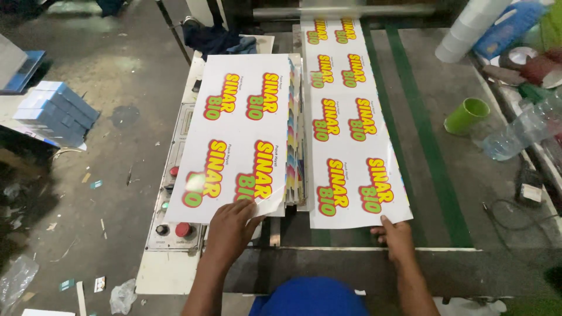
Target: Organizing and stacking printed label sheets onto a machine's input tray.
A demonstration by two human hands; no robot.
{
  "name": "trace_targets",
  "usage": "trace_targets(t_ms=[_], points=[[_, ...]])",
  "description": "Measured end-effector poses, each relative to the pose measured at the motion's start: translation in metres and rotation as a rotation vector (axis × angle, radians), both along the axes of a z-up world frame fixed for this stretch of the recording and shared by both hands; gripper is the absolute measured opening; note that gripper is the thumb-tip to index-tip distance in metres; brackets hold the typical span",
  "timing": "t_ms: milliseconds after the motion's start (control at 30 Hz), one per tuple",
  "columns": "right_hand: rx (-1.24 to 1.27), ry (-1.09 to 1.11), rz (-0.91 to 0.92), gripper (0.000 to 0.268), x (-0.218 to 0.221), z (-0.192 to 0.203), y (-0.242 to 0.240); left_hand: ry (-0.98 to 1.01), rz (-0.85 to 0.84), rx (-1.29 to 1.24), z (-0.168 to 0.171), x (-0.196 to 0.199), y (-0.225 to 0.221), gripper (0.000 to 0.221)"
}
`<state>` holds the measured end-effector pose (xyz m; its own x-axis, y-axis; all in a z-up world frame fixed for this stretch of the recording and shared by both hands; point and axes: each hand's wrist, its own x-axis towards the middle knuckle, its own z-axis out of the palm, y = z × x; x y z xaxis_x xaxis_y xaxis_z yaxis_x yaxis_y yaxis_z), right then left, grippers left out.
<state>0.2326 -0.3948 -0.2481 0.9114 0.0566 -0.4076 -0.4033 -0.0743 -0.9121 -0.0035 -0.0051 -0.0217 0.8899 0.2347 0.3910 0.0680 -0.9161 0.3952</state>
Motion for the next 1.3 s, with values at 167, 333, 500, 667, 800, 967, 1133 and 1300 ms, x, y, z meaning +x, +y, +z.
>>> trace_targets(t_ms=[167, 333, 500, 667, 800, 967, 1133, 1300], points=[[0.029, -0.07, 0.038, 0.023, 0.045, 0.014, 0.031, 0.046, 0.0, -0.02, -0.002, 0.002, 0.0, 0.021], [0.111, -0.104, 0.095, 0.026, 0.093, 0.008, 0.052, 0.043, 0.025, -0.044, -0.006, 0.0, 0.0, 0.019], [0.149, 0.002, 0.13, 0.034, 0.088, 0.027, 0.059, -0.033, 0.091, -0.079, 0.001, -0.002, 0.0, 0.019], [0.123, 0.05, 0.079, 0.051, 0.048, 0.022, 0.063, -0.358, 0.244, -0.07, 0.018, -0.004, 0.0, 0.022], [-0.591, -0.841, 0.273, 0.066, 0.064, 0.04, 0.102, -0.503, 0.225, -0.059, 0.016, 0.006, -0.009, 0.023], [-0.971, -1.003, 0.414, 0.081, 0.128, 0.041, 0.145, -0.474, 0.164, -0.096, 0.013, 0.019, -0.032, 0.015], [-1.165, -0.775, 0.642, 0.071, 0.134, 0.03, 0.148, -0.431, 0.19, -0.118, 0.004, 0.005, -0.033, 0.019], [-1.122, -0.808, 0.626, 0.068, 0.142, 0.031, 0.152, -0.42, 0.236, -0.086, -0.005, 0.0, -0.027, 0.021]])
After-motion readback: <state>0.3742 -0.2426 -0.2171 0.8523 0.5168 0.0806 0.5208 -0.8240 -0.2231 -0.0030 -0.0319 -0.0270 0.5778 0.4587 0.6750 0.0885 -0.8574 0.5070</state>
